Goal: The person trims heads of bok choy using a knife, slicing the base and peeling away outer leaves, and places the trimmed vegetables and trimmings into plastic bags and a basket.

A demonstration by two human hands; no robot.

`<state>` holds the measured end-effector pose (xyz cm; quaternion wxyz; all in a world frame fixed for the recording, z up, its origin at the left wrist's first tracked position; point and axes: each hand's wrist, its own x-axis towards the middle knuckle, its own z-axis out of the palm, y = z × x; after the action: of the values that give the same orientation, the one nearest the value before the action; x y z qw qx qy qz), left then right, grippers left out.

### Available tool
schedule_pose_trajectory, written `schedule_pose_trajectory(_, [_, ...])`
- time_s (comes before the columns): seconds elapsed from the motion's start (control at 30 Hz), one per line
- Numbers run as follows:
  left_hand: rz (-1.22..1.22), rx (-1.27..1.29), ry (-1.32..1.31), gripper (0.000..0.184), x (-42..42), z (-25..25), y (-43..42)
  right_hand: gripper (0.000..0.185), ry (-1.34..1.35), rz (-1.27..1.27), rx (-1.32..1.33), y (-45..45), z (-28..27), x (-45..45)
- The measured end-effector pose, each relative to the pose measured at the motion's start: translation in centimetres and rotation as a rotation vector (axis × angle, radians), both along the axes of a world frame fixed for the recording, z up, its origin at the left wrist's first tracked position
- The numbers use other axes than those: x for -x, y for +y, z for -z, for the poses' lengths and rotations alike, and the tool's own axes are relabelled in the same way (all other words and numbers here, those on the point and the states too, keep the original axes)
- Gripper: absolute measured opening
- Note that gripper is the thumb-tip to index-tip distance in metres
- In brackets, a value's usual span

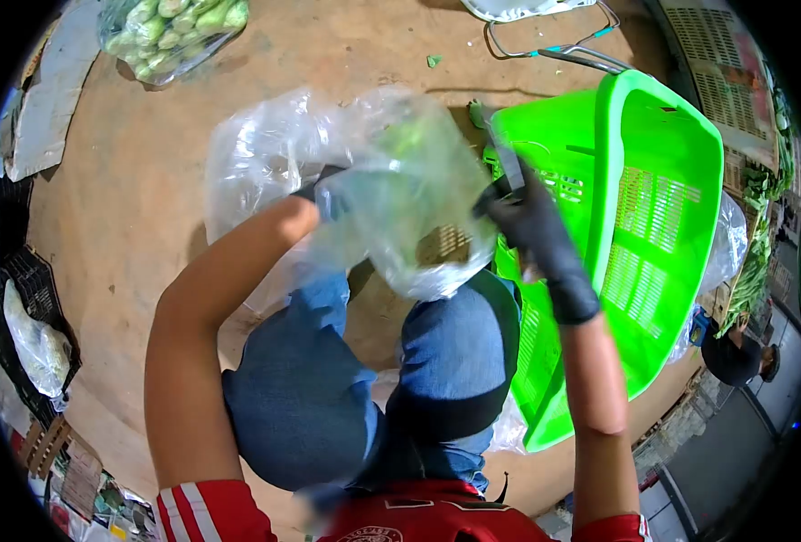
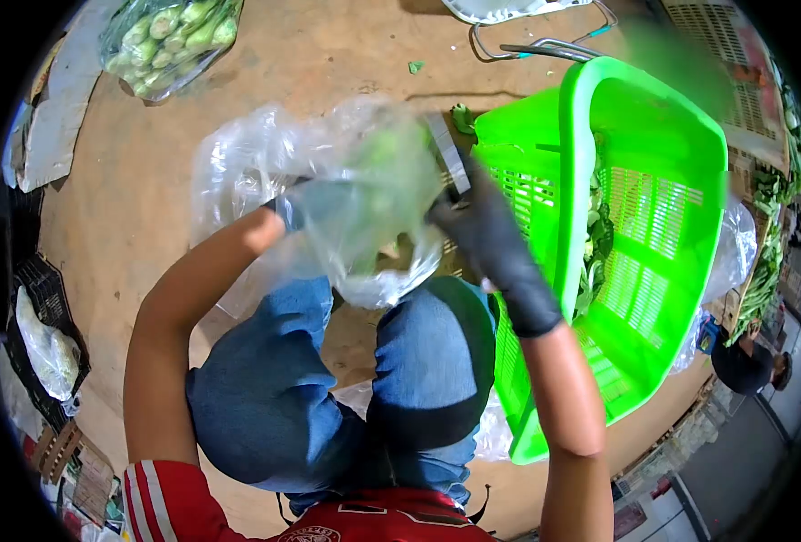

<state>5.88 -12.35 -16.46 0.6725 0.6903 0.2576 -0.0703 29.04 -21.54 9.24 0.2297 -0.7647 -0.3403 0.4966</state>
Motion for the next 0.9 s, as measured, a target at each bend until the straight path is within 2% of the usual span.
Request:
schedule_pose_trajectory(0.03, [0.105,-0.195,0.07,0.044,-0.3,-2.1,0.1,0.054,-0.014,0.053,-0.055,1.0,-1.9,-0.7])
schedule_pose_trajectory(0.1, [0.166,-0.397,0.105,0.045,-2.0,-2.6,0.2,0.053,0.04,0.146,-0.105,2.4,-5.0,-1.5])
schedule_pose_trajectory(0.23, [0.062,-0.64,0.05,0.048,-8.5,0.0,1.2,0.056,0.165,0.216,-0.182,2.7,-6.8,-0.7])
schedule_pose_trajectory(0.33, [0.078,-0.697,0.13,0.049,-12.7,3.0,1.1,0.055,0.126,0.224,-0.234,2.2,-6.5,-0.2])
schedule_pose_trajectory(0.47, [0.064,-0.566,0.145,0.051,-12.9,2.8,1.8,0.052,-0.046,0.178,-0.197,1.5,-5.5,-2.2])
schedule_pose_trajectory(0.57, [-0.122,-0.376,-0.039,0.053,-8.8,-3.2,2.5,0.051,-0.278,0.072,-0.251,0.8,-4.2,-4.1])
schedule_pose_trajectory(0.6, [-0.15,-0.553,-0.12,0.067,-6.8,-7.2,2.8,0.051,-0.35,0.043,-0.276,0.7,-4.0,-4.3])
schedule_pose_trajectory(0.63, [-0.084,-0.354,-0.255,0.073,-4.4,-10.5,3.6,0.05,-0.364,0.029,-0.284,0.7,-4.0,-4.2])
schedule_pose_trajectory(0.67, [-0.041,-0.273,-0.054,0.072,-3.3,-17.0,3.4,0.049,-0.398,-0.016,-0.305,0.6,-4.0,-4.1])
schedule_pose_trajectory(0.7, [0.038,-0.399,-0.302,0.071,-1.4,-19.7,3.7,0.049,-0.432,-0.064,-0.328,0.5,-3.8,-4.0])
schedule_pose_trajectory(0.73, [0.065,-0.514,-0.331,0.074,-0.2,-23.4,3.8,0.048,-0.469,-0.114,-0.356,0.3,-3.6,-3.8])
schedule_pose_trajectory(0.8, [-0.164,-0.236,-0.179,0.075,1.8,-28.9,3.2,0.031,-0.507,-0.136,-0.499,-0.3,-4.2,-3.0])
schedule_pose_trajectory(0.83, [-0.202,-0.274,-0.16,0.076,1.7,-31.4,3.3,0.025,-0.518,-0.105,-0.458,-0.8,-4.8,-2.9])
schedule_pose_trajectory(0.87, [-0.386,-0.157,-0.256,0.08,1.2,-32.6,2.8,0.022,-0.537,-0.071,-0.416,-1.4,-5.8,-3.0])
schedule_pose_trajectory(0.9, [-0.445,-0.007,-0.287,0.081,-0.1,-34.6,2.3,0.022,-0.565,-0.054,-0.478,-2.2,-7.6,-3.3])
